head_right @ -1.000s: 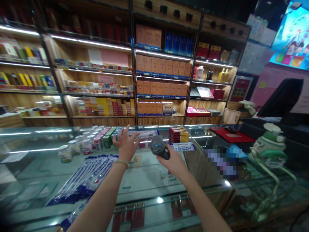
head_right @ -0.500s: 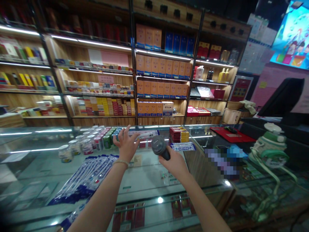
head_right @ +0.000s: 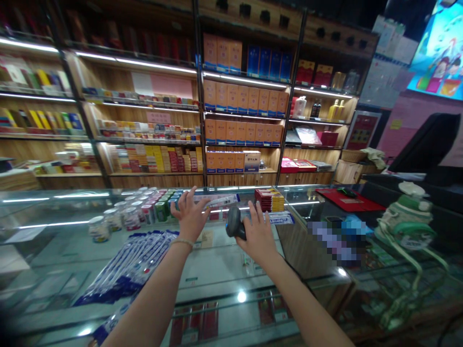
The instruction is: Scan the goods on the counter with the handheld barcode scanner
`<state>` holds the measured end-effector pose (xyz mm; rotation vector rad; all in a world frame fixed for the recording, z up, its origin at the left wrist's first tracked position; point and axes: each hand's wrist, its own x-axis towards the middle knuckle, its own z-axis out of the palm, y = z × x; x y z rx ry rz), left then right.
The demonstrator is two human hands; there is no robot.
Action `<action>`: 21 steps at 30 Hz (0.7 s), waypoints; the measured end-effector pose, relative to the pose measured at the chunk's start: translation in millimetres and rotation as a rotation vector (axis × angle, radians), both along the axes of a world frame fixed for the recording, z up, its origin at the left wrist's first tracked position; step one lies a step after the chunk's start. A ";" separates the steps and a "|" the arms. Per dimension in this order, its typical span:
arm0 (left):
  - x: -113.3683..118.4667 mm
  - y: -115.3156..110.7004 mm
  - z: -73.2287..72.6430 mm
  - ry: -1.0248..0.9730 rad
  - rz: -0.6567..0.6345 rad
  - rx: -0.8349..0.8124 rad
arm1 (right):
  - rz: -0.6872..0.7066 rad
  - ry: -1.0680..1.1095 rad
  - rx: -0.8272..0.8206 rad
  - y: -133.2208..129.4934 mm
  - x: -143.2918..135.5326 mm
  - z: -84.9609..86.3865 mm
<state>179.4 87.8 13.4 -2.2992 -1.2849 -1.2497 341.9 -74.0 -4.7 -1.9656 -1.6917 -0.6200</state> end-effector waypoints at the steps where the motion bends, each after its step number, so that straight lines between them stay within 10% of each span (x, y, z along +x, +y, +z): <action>1: 0.1 0.3 -0.3 0.001 0.002 0.003 | -0.003 -0.019 -0.012 2.0 0.9 -2.6; 21: 1.0 -3.6 2.0 0.016 -0.009 -0.041 | 0.076 0.085 -0.339 5.2 10.4 -9.0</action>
